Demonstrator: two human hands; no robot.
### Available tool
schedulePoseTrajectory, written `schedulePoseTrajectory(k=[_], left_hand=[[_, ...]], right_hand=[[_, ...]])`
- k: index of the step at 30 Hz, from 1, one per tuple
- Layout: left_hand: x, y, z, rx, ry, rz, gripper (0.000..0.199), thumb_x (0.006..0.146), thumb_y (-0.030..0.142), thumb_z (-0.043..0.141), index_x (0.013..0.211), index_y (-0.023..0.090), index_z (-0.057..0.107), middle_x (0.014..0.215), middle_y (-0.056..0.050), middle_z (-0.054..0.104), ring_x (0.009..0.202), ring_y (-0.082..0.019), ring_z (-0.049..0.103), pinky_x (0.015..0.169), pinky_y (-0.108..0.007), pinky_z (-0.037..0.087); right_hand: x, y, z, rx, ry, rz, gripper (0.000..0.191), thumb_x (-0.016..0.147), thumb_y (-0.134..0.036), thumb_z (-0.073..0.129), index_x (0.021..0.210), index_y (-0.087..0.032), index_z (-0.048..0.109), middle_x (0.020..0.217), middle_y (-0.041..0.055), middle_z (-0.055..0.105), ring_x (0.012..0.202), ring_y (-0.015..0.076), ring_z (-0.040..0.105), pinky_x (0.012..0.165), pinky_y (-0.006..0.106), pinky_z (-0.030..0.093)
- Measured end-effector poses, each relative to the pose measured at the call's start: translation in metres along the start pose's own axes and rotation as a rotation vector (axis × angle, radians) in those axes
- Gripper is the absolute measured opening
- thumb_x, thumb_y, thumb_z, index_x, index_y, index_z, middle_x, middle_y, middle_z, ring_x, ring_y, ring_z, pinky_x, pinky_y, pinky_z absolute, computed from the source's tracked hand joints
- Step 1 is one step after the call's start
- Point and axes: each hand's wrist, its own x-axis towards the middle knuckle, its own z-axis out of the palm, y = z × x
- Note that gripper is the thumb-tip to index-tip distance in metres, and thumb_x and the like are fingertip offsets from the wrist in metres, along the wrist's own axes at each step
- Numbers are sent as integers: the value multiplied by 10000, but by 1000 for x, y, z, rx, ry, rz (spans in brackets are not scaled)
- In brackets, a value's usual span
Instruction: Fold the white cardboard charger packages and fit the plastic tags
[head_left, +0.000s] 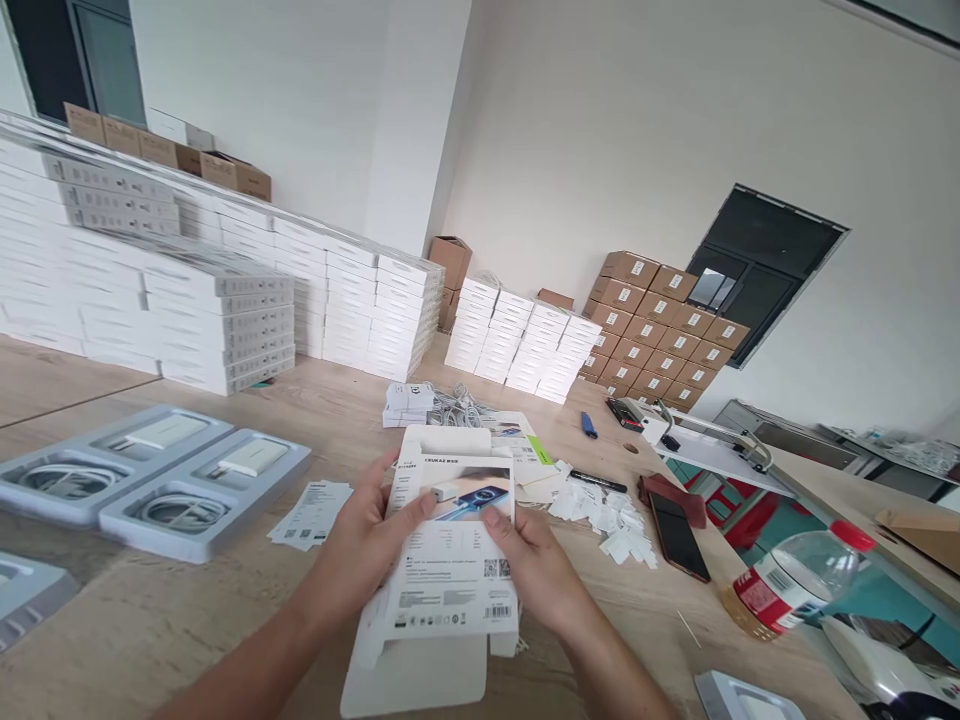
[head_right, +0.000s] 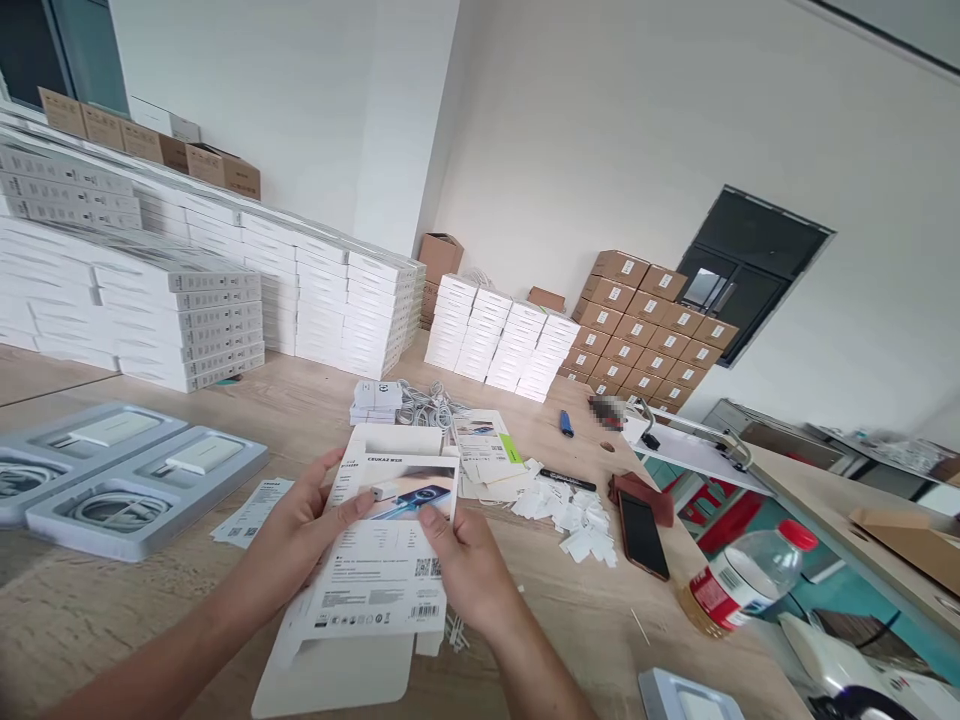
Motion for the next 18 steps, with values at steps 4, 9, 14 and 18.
schedulePoseTrajectory(k=[4, 9, 14, 18], left_hand=[[-4, 2, 5, -32, 12, 15, 946, 754, 450, 736, 1489, 378, 144, 1019, -44, 723, 773, -264, 719, 569, -343, 570], [-5, -2, 5, -72, -145, -16, 713, 821, 476, 654, 1424, 354, 294, 1105, -52, 692, 795, -242, 709, 607, -322, 559], [-5, -3, 5, 3, -81, -3, 531, 828, 494, 634, 1280, 265, 475, 862, -4, 695, 680, -174, 650, 543, -230, 486], [-9, 1, 4, -81, -56, -61, 451, 806, 493, 660, 1173, 257, 546, 732, 35, 640, 571, -141, 599, 497, -209, 441]], right_hand=[[5, 3, -7, 119, 123, -48, 467, 873, -478, 619, 1285, -264, 564, 1037, 33, 699, 874, 192, 633, 771, 300, 476], [7, 4, -11, 243, 129, 2, 796, 786, -440, 734, 1452, -290, 323, 983, 26, 681, 827, 202, 643, 721, 311, 489], [6, 3, -5, 188, 107, -61, 573, 793, -434, 728, 1289, -259, 502, 939, 13, 652, 818, 179, 603, 727, 289, 475], [6, 7, -3, 68, 171, -108, 337, 876, -525, 587, 828, -193, 612, 702, -15, 582, 625, 131, 512, 597, 245, 425]])
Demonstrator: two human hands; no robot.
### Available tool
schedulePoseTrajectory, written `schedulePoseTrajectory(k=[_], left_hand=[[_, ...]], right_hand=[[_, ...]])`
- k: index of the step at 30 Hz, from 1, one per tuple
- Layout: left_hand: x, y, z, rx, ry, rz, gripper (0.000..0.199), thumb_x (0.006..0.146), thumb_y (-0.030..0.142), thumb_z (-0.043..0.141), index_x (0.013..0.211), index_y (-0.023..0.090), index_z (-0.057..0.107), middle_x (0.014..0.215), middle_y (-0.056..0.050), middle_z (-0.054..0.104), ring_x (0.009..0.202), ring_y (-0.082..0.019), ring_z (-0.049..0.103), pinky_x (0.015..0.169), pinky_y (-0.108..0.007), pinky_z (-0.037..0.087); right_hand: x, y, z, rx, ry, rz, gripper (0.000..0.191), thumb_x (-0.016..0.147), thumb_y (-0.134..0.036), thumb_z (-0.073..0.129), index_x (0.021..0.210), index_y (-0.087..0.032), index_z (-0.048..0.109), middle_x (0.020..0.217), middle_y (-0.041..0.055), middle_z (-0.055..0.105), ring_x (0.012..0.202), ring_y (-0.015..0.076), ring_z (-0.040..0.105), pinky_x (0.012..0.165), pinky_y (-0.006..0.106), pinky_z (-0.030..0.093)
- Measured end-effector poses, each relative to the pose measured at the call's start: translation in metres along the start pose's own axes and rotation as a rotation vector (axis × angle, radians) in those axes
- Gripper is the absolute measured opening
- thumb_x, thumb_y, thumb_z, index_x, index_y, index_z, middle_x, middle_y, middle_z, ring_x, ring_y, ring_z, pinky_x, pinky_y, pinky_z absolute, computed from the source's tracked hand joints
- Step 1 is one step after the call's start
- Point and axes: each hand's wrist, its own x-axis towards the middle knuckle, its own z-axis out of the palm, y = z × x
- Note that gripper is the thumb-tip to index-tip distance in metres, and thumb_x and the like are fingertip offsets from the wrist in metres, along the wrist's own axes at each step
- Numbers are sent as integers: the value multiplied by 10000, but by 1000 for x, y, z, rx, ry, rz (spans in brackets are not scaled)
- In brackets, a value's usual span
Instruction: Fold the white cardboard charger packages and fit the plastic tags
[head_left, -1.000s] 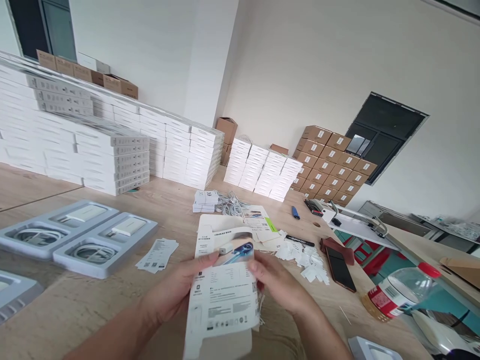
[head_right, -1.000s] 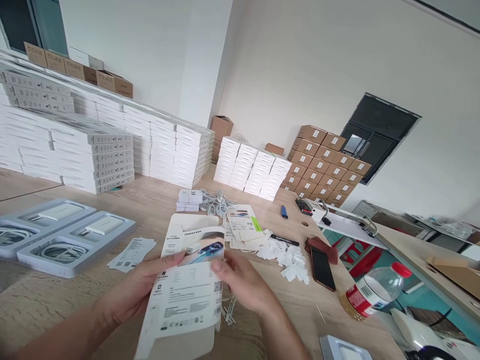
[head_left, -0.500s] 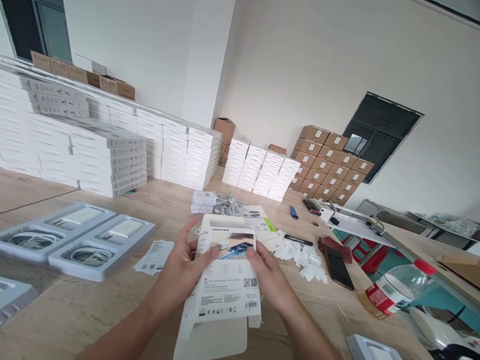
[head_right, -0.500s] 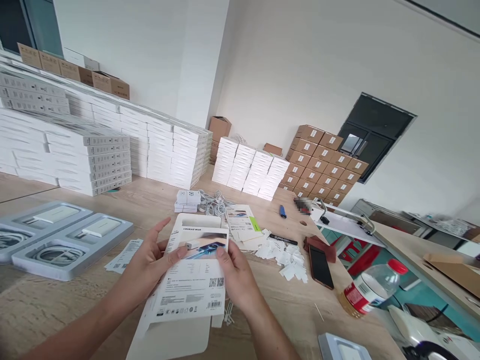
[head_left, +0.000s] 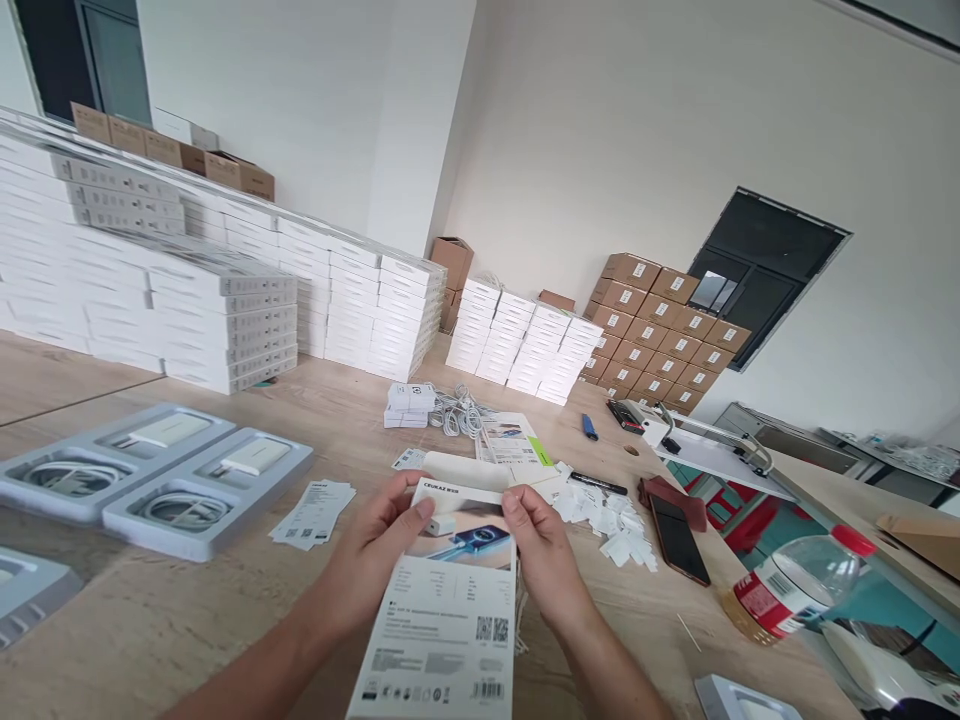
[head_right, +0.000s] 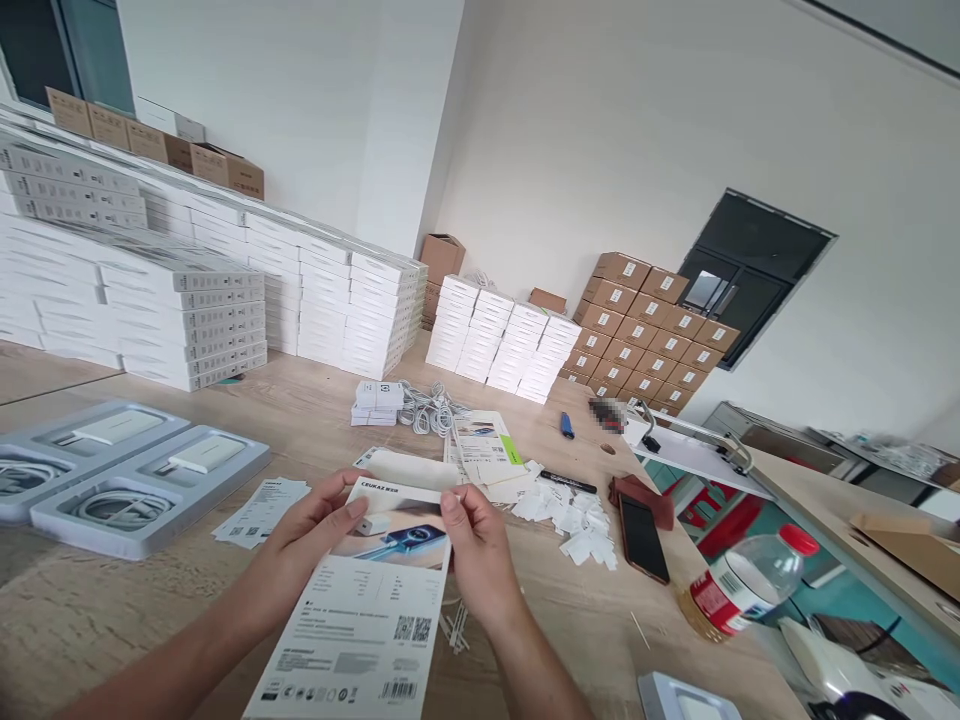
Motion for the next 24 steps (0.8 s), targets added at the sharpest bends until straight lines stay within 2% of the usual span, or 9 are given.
schedulePoseTrajectory(k=[2, 4, 6, 7, 10, 13, 21, 24], left_hand=[[-2, 3, -1, -52, -63, -48, 436, 810, 480, 660, 1169, 256, 557, 761, 21, 658, 593, -158, 618, 511, -220, 449], [-3, 7, -2, -92, -158, -75, 395, 820, 447, 660, 1153, 251, 580, 826, 0, 686, 638, -174, 640, 553, -236, 469], [-4, 9, -1, -121, -241, -87, 352, 823, 412, 667, 1128, 245, 607, 885, -12, 699, 690, -183, 651, 610, -252, 489], [-5, 9, -1, -131, -271, -92, 339, 824, 399, 670, 1121, 245, 618, 905, -16, 701, 717, -188, 654, 637, -259, 494], [-5, 8, 0, -145, -334, -111, 322, 834, 373, 666, 1127, 244, 636, 915, -23, 698, 780, -197, 653, 690, -273, 494], [-5, 6, 0, -185, -361, -130, 331, 841, 362, 659, 1148, 242, 634, 908, -33, 698, 790, -200, 651, 711, -286, 490], [-5, 0, 2, -181, -323, -131, 312, 800, 386, 696, 1077, 244, 675, 851, -15, 668, 757, -190, 632, 694, -273, 485], [-4, -1, 3, -193, -318, -130, 329, 783, 402, 704, 1068, 238, 680, 862, -22, 674, 705, -182, 618, 657, -267, 473]], right_hand=[[1, 2, -3, -57, 67, 37, 445, 881, -604, 516, 768, -185, 612, 570, -35, 496, 508, 116, 427, 482, 234, 349], [3, 2, -7, -45, 106, 70, 467, 861, -636, 518, 907, -192, 655, 532, -51, 459, 459, 109, 381, 448, 234, 311], [6, 1, -12, -11, 117, 79, 456, 810, -586, 633, 1075, -215, 654, 560, -60, 480, 480, 107, 403, 486, 236, 340], [7, 0, -14, -4, 102, 82, 459, 775, -541, 696, 1102, -220, 658, 589, -56, 509, 509, 109, 429, 517, 241, 361], [8, -2, -18, -41, 44, 81, 370, 707, -443, 787, 974, -194, 731, 724, 2, 631, 642, 138, 527, 609, 269, 404], [8, -2, -19, -106, 31, 23, 272, 704, -406, 789, 878, -198, 763, 829, 40, 673, 740, 171, 564, 671, 298, 422], [6, 0, -22, -282, 56, -183, 62, 748, -301, 752, 766, -243, 763, 711, -6, 526, 627, 130, 483, 585, 279, 368], [5, -3, -22, -277, 16, -184, 68, 743, -306, 757, 747, -238, 757, 720, -1, 537, 653, 138, 496, 595, 275, 371]])
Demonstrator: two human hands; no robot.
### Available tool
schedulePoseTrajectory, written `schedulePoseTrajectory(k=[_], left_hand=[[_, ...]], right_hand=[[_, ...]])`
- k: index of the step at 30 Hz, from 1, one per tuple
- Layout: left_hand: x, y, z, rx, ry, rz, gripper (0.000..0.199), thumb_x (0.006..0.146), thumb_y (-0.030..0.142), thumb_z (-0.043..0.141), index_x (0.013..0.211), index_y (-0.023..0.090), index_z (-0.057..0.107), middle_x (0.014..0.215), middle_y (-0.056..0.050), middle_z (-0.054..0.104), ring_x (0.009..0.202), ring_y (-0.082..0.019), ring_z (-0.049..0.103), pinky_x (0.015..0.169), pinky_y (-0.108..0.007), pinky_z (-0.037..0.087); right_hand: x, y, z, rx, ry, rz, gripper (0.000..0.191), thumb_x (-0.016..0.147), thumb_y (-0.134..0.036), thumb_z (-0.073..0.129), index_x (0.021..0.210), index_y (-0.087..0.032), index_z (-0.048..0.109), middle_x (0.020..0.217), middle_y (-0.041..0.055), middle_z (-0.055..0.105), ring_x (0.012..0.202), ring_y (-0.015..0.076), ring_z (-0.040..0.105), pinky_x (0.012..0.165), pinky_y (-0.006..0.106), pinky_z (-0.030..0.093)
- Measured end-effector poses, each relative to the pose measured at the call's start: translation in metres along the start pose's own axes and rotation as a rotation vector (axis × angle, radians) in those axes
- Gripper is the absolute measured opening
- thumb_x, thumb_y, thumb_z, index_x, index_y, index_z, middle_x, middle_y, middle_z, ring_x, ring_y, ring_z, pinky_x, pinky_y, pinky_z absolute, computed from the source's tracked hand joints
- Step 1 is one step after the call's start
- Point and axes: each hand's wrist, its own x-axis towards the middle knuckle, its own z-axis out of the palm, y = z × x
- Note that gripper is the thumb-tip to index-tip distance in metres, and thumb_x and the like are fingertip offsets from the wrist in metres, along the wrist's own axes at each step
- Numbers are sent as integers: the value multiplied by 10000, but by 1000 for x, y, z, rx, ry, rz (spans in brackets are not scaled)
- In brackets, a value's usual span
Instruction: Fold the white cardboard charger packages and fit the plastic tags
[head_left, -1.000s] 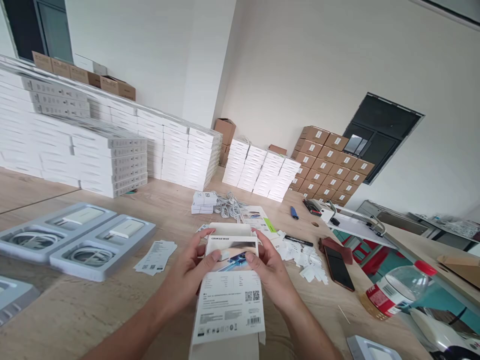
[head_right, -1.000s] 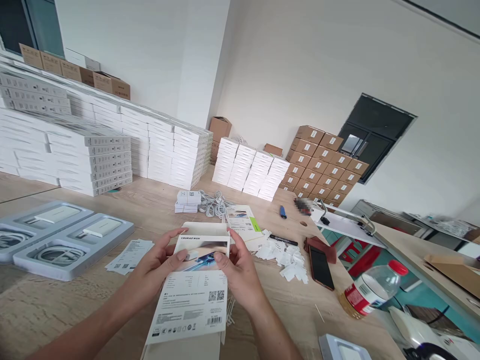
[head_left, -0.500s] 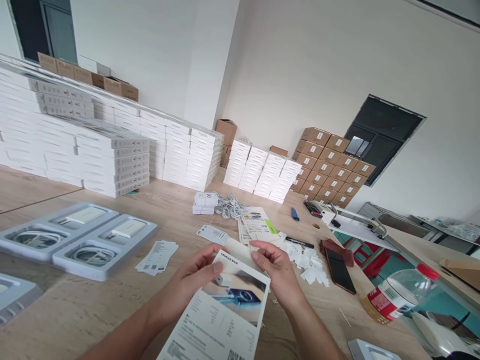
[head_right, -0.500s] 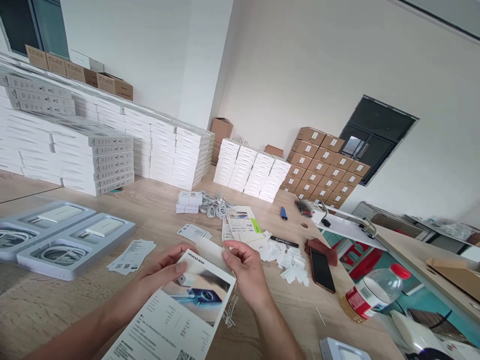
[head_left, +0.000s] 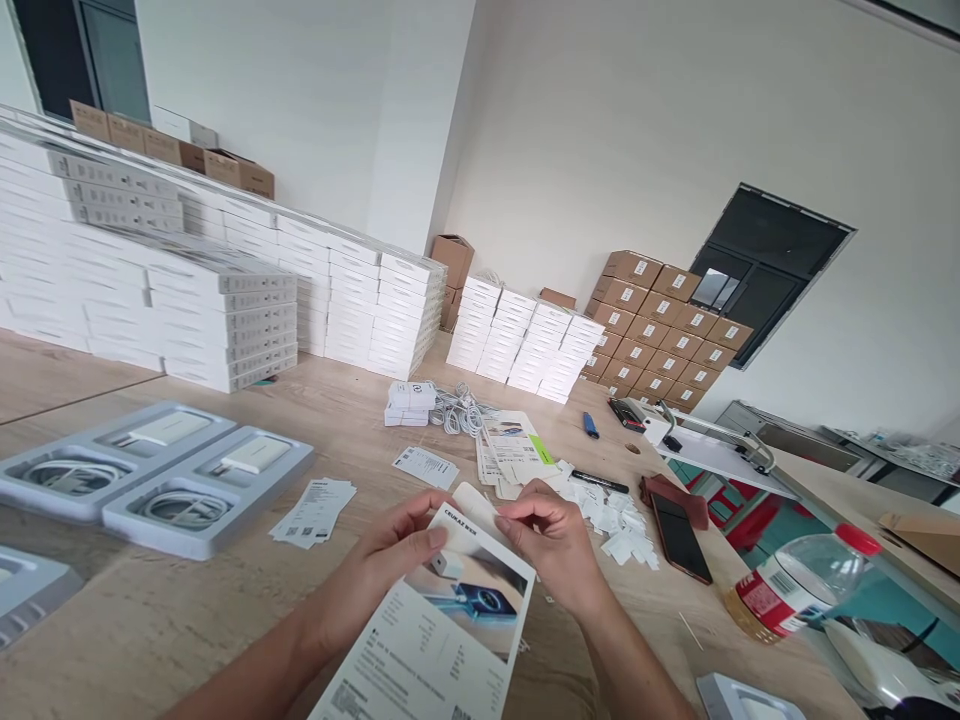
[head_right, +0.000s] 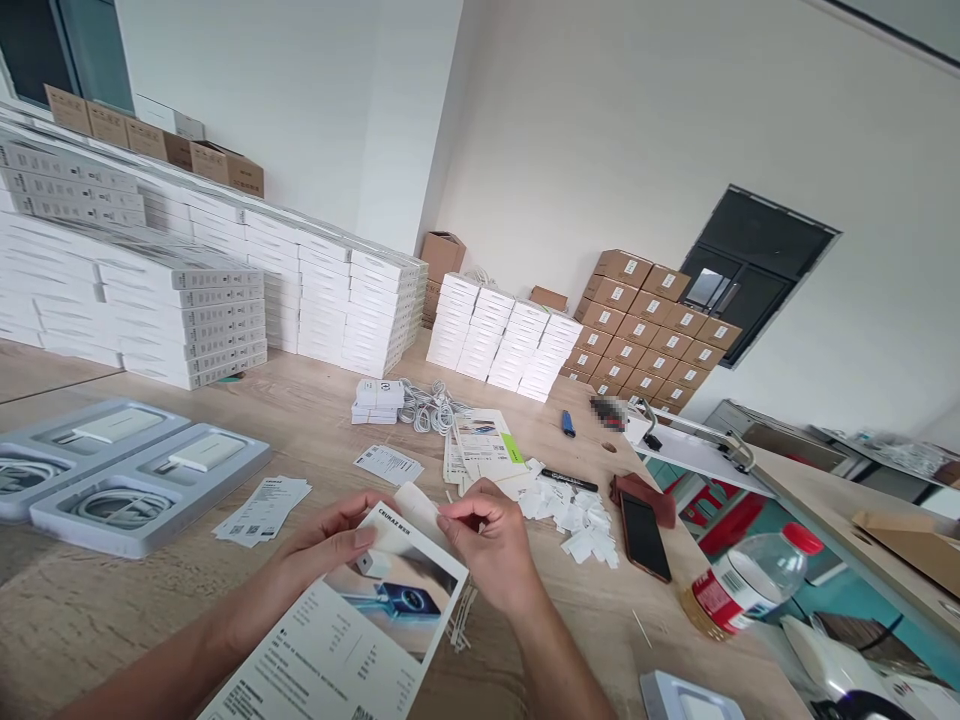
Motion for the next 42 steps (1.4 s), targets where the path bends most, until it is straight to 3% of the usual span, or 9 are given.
schedulePoseTrajectory(k=[7, 12, 15, 17, 21, 24, 29, 34, 42], left_hand=[[-2, 0, 1, 125, -78, 41, 283, 842, 378, 652, 1075, 222, 685, 862, -23, 649, 752, -163, 578, 671, -242, 447], [-3, -2, -2, 203, -54, 83, 304, 870, 379, 617, 1135, 238, 661, 885, -23, 649, 787, -173, 583, 683, -243, 451], [-2, 0, -4, 205, 21, 111, 322, 863, 382, 622, 1152, 243, 655, 907, -31, 662, 847, -205, 606, 721, -261, 468], [-2, 3, -4, 204, 23, 105, 326, 849, 389, 635, 1138, 240, 664, 913, -33, 669, 852, -212, 612, 728, -267, 475], [-3, 8, -1, 186, -69, 58, 316, 849, 399, 633, 1119, 241, 675, 928, -34, 675, 804, -195, 609, 710, -266, 471], [-4, 10, 0, 197, -89, 56, 300, 853, 391, 630, 1109, 242, 678, 926, -34, 674, 810, -189, 601, 709, -257, 461], [-4, 8, -3, 222, -105, 58, 271, 861, 378, 627, 1083, 231, 675, 896, -28, 654, 784, -170, 574, 687, -250, 446], [-3, 4, -3, 275, -114, 90, 251, 878, 355, 615, 1093, 229, 646, 919, -24, 640, 815, -159, 561, 716, -245, 442], [-5, 1, -4, 218, -68, 17, 500, 884, 375, 599, 1330, 340, 375, 948, 1, 597, 836, -184, 593, 718, -292, 471]], right_hand=[[2, 5, 1, 431, 13, 413, 327, 627, -430, 836, 612, -159, 654, 575, -28, 571, 529, 104, 458, 539, 245, 341], [-1, 3, 9, 618, -40, 587, 402, 508, -325, 910, 767, -167, 647, 669, -8, 665, 572, 133, 568, 581, 250, 422], [-1, 2, 13, 713, -75, 661, 452, 574, -397, 876, 899, -165, 664, 758, 23, 702, 675, 175, 634, 679, 291, 479], [0, 5, 12, 711, 3, 695, 427, 654, -514, 801, 857, -162, 669, 718, 26, 695, 658, 183, 631, 652, 297, 479], [2, 10, 4, 660, 87, 670, 365, 660, -481, 807, 722, -157, 650, 636, 14, 664, 592, 168, 590, 589, 284, 451], [1, 8, 0, 688, 16, 640, 324, 608, -368, 864, 710, -157, 641, 626, 0, 659, 572, 151, 573, 579, 270, 436], [0, 0, 0, 719, -199, 622, 415, 616, -347, 863, 936, -143, 695, 821, 49, 724, 723, 173, 642, 684, 283, 472], [-1, 4, -3, 487, -244, 594, 345, 576, -368, 879, 771, -119, 738, 689, 42, 712, 572, 138, 585, 583, 255, 411], [0, -12, -13, 225, -332, 383, 290, 685, -419, 801, 778, -148, 762, 685, 11, 683, 597, 123, 532, 587, 247, 370]])
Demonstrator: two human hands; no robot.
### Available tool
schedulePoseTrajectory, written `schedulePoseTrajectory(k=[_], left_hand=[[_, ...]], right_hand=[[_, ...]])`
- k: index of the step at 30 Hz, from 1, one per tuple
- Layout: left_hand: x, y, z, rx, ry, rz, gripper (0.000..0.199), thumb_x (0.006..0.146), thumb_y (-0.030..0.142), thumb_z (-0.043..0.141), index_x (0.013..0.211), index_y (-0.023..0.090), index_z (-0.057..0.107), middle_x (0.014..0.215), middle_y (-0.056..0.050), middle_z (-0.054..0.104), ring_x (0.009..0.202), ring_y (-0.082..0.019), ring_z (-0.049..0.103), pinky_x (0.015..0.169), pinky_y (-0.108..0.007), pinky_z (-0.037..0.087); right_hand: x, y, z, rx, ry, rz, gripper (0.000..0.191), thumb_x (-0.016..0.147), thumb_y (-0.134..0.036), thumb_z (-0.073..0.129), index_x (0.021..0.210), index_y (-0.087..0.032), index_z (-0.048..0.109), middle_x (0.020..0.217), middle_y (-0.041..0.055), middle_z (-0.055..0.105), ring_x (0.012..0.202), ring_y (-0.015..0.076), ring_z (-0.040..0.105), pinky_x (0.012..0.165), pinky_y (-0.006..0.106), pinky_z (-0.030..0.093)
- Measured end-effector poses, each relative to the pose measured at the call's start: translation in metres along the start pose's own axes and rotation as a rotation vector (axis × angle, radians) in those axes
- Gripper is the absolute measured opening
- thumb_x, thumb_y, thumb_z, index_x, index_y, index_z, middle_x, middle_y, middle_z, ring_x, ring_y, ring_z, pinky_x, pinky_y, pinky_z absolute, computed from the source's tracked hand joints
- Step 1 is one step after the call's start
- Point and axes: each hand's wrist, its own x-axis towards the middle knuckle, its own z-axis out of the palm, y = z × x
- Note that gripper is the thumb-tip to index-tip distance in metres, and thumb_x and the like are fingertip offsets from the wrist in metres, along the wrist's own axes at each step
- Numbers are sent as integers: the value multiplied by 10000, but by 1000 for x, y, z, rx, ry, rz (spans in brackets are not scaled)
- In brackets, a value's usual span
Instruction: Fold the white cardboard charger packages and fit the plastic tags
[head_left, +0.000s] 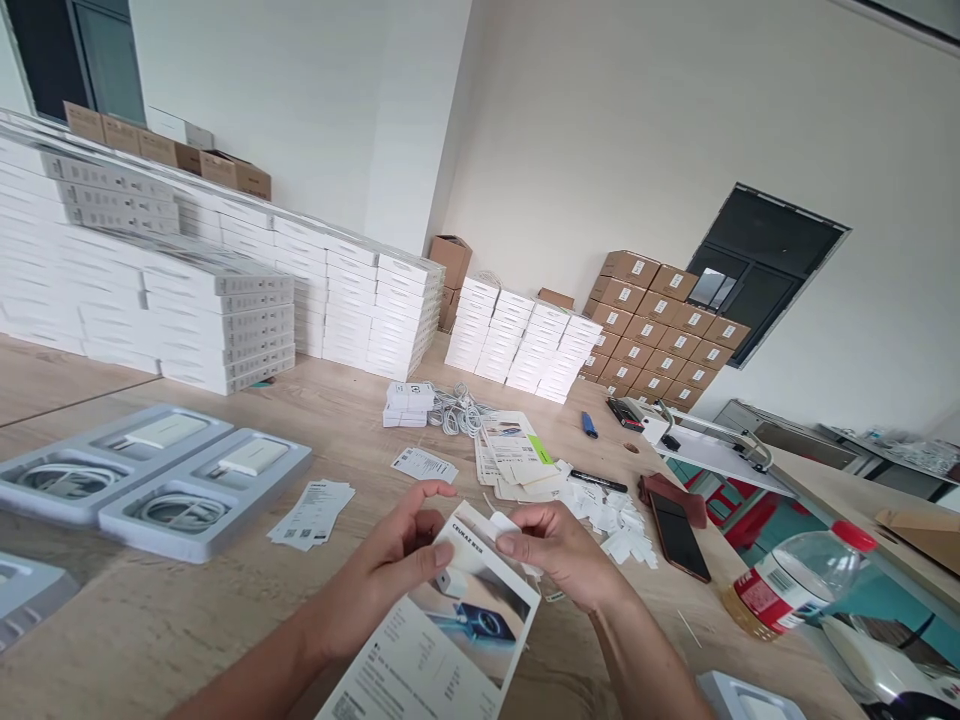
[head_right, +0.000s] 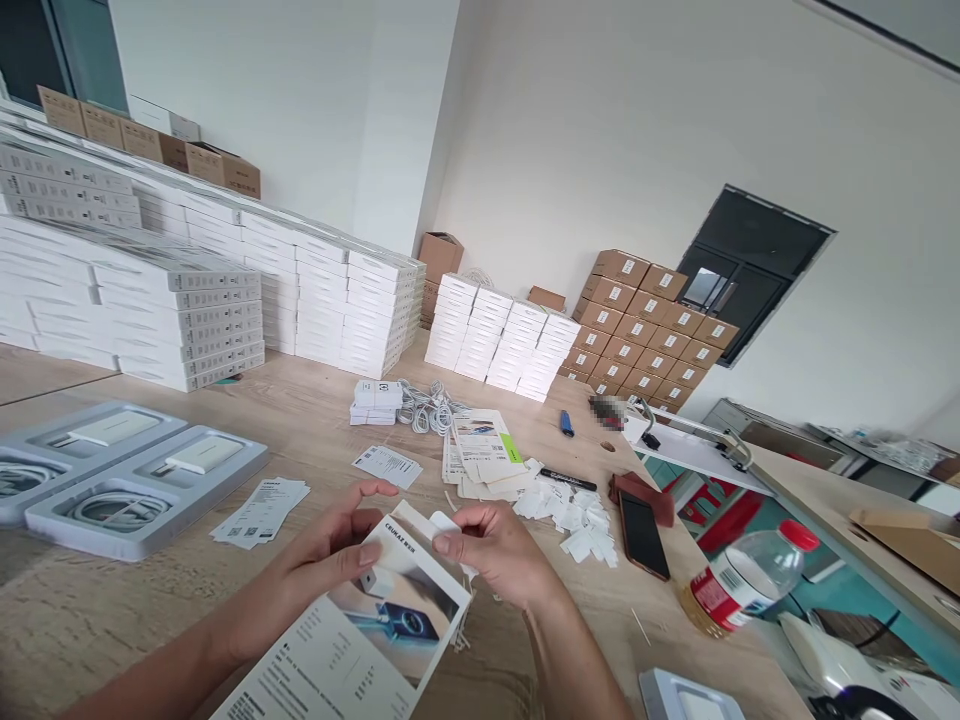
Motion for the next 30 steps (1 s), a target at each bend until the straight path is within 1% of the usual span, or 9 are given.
schedulePoseTrajectory(k=[2, 4, 9, 14, 19, 23, 26, 28, 30], left_hand=[[1, 0, -1, 50, 24, 11, 547, 882, 384, 603, 1372, 346, 363, 882, 20, 575, 812, -169, 575, 718, -282, 466], [1, -1, -3, 95, 42, 9, 541, 878, 402, 605, 1376, 339, 402, 860, 21, 566, 809, -168, 567, 708, -276, 461], [4, -9, -6, 80, 48, 26, 408, 861, 411, 629, 1248, 301, 561, 1027, -16, 619, 919, -193, 583, 788, -289, 464], [7, -11, -6, -14, 88, 47, 259, 859, 386, 638, 1085, 261, 626, 935, 5, 622, 803, -150, 577, 708, -244, 459], [9, -6, -7, -93, 180, 83, 296, 845, 390, 649, 1110, 264, 610, 854, 15, 616, 774, -169, 602, 679, -258, 470], [12, -6, -9, -181, 267, 100, 326, 801, 384, 693, 1094, 258, 625, 843, 13, 635, 709, -153, 599, 643, -246, 472], [14, -5, -11, -225, 345, 112, 316, 753, 382, 732, 1021, 237, 648, 834, 5, 652, 681, -147, 597, 618, -231, 468], [13, -4, -12, -212, 343, 96, 301, 755, 390, 726, 998, 230, 651, 813, 3, 651, 675, -150, 596, 614, -231, 467], [10, -2, -12, -169, 285, 64, 299, 780, 398, 701, 1025, 236, 646, 814, 1, 645, 692, -159, 598, 630, -241, 470]], right_hand=[[-1, -3, 2, -74, 0, -33, 289, 707, -426, 784, 765, -144, 756, 656, -1, 641, 580, 110, 497, 554, 235, 342], [-2, -4, 4, -150, 16, -62, 284, 727, -426, 767, 761, -144, 753, 659, -6, 603, 575, 103, 472, 532, 231, 318], [-2, -4, 7, -268, 42, -116, 264, 763, -417, 735, 782, -154, 760, 722, 11, 596, 642, 126, 501, 567, 245, 343], [-2, -6, 5, -230, 2, -150, 317, 830, -455, 663, 743, -161, 742, 698, -2, 590, 670, 129, 501, 625, 247, 373], [2, 0, 2, -125, 72, -73, 380, 828, -533, 637, 871, -179, 768, 723, 14, 663, 645, 134, 532, 622, 250, 418], [1, -1, 6, -188, 98, -115, 402, 857, -537, 597, 1032, -212, 756, 903, 48, 703, 727, 161, 584, 630, 262, 457], [-2, -5, 12, -284, 91, -232, 331, 897, -472, 577, 1102, -261, 730, 1057, 44, 691, 917, 194, 611, 794, 299, 476], [-3, -7, 16, -340, 83, -289, 284, 900, -434, 588, 1067, -265, 742, 1057, 38, 691, 966, 199, 606, 843, 301, 457], [-4, -8, 18, -362, 98, -247, 271, 875, -440, 618, 947, -226, 768, 925, 37, 699, 855, 187, 608, 745, 280, 454]])
